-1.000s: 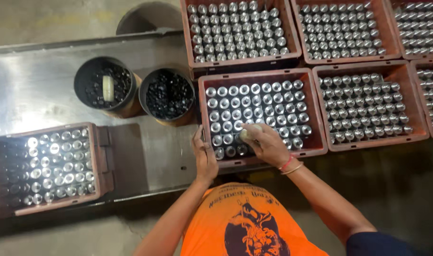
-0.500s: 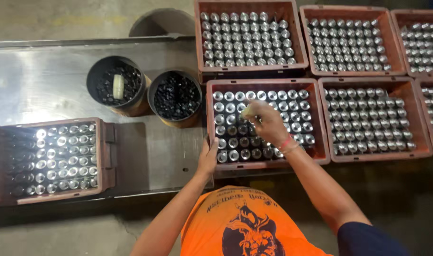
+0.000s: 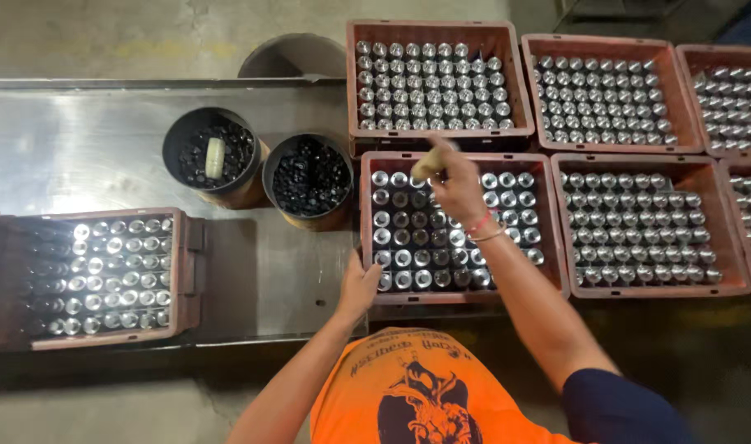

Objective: The person arranges small silver caps into a brown crate on a conveyor belt. They use both hands to pick up caps from a nearby container and place them into the crate, filling empty slots. The person occasionally uses a small brush to sweep the caps into place.

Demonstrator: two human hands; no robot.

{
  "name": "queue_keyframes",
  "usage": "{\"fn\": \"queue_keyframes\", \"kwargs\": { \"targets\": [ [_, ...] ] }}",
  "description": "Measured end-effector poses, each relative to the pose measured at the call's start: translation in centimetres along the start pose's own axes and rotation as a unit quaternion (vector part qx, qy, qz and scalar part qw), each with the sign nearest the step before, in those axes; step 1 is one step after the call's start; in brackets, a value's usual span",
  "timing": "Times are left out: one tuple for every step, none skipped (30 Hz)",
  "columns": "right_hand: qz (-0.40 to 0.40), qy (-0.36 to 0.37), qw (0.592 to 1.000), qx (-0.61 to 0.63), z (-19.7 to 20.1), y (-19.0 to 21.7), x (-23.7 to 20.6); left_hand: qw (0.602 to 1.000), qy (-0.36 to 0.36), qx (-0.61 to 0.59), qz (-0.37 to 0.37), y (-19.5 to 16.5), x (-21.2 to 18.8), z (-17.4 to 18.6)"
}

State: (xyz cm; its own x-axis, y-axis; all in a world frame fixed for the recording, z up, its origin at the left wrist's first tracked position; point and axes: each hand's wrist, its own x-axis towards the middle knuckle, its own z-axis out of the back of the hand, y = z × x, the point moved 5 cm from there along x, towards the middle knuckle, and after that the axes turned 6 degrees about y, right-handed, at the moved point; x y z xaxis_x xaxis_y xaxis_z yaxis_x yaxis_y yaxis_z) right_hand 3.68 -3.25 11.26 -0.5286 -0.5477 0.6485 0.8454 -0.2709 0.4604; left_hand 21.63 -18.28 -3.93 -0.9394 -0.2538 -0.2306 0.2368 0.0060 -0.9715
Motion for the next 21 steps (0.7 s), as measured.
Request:
{"fn": "queue_keyframes", "kwargs": {
  "targets": [
    [-0.051,-0.018,0.999,-0.002,0.5,-0.6,-0.4,1.000,-0.002,-0.009,0.002,0.4,-0.2,-0.2],
    [-0.104,-0.038,0.994,-0.007,1.3,-1.2,-0.7,1.000,-0.001,-0.018,0.003,0.7,-0.2,-0.2],
    [-0.148,-0.061,0.987,-0.012,1.9,-2.0,-0.5,1.000,-0.003,-0.025,-0.004,0.7,0.3,-0.2],
    [-0.140,0.000,0.990,-0.026,1.7,-2.1,-0.3,1.000,-0.004,-0.017,0.004,0.9,0.4,-0.3],
    [-0.134,0.058,0.988,-0.039,1.5,-2.1,-0.2,1.000,-0.002,-0.005,0.013,0.9,0.7,-0.2],
    [-0.125,0.112,0.984,-0.054,1.2,-2.2,-0.2,1.000,0.000,0.007,0.017,1.2,1.1,-0.1],
    [-0.120,0.037,0.992,-0.018,2.0,-2.0,-0.2,1.000,-0.002,0.014,0.002,1.1,1.5,0.0],
    [-0.122,-0.031,0.992,0.020,2.8,-1.9,-0.5,1.000,-0.003,0.019,-0.004,1.1,1.7,0.1],
    [-0.130,-0.097,0.985,0.055,3.4,-1.8,-1.1,1.000,0.002,0.022,-0.004,1.2,1.7,0.0],
    [-0.152,-0.042,0.987,0.032,2.8,-1.7,-1.6,1.000,0.004,0.025,0.016,1.4,1.8,0.0],
    [-0.172,0.013,0.985,0.009,2.1,-1.6,-2.1,0.999,0.007,0.028,0.034,1.5,1.8,0.0],
    [-0.180,0.065,0.981,-0.017,1.5,-1.7,-2.4,0.999,0.006,0.029,0.041,1.6,2.0,0.0],
    [-0.187,0.044,0.981,-0.004,1.9,-1.8,-2.9,0.999,0.010,0.025,0.036,1.5,2.0,0.0],
    [-0.196,0.025,0.980,0.012,2.4,-2.0,-3.3,0.999,0.012,0.021,0.036,1.3,2.0,0.0],
    [-0.204,0.007,0.979,0.027,2.6,-2.0,-3.7,0.999,0.014,0.018,0.036,1.2,2.1,0.0],
    [-0.165,0.030,0.985,0.042,2.4,-1.6,-3.8,1.000,0.008,0.016,0.026,0.9,2.2,0.0],
    [-0.126,0.052,0.989,0.056,2.3,-1.2,-3.9,1.000,0.003,0.016,0.014,0.7,2.3,0.1],
    [-0.089,0.072,0.991,0.071,2.1,-0.6,-4.1,1.000,0.000,0.017,0.003,0.5,2.3,0.1],
    [-0.118,0.074,0.989,0.048,2.3,-0.9,-4.2,0.999,0.006,0.017,0.033,0.7,2.5,0.0],
    [-0.155,0.076,0.985,0.025,2.5,-0.8,-4.7,0.997,0.019,0.018,0.069,1.1,2.4,-0.1],
    [-0.181,0.080,0.980,0.001,2.8,-1.0,-5.0,0.995,0.025,0.015,0.097,1.4,2.5,-0.3]
  ]
}}
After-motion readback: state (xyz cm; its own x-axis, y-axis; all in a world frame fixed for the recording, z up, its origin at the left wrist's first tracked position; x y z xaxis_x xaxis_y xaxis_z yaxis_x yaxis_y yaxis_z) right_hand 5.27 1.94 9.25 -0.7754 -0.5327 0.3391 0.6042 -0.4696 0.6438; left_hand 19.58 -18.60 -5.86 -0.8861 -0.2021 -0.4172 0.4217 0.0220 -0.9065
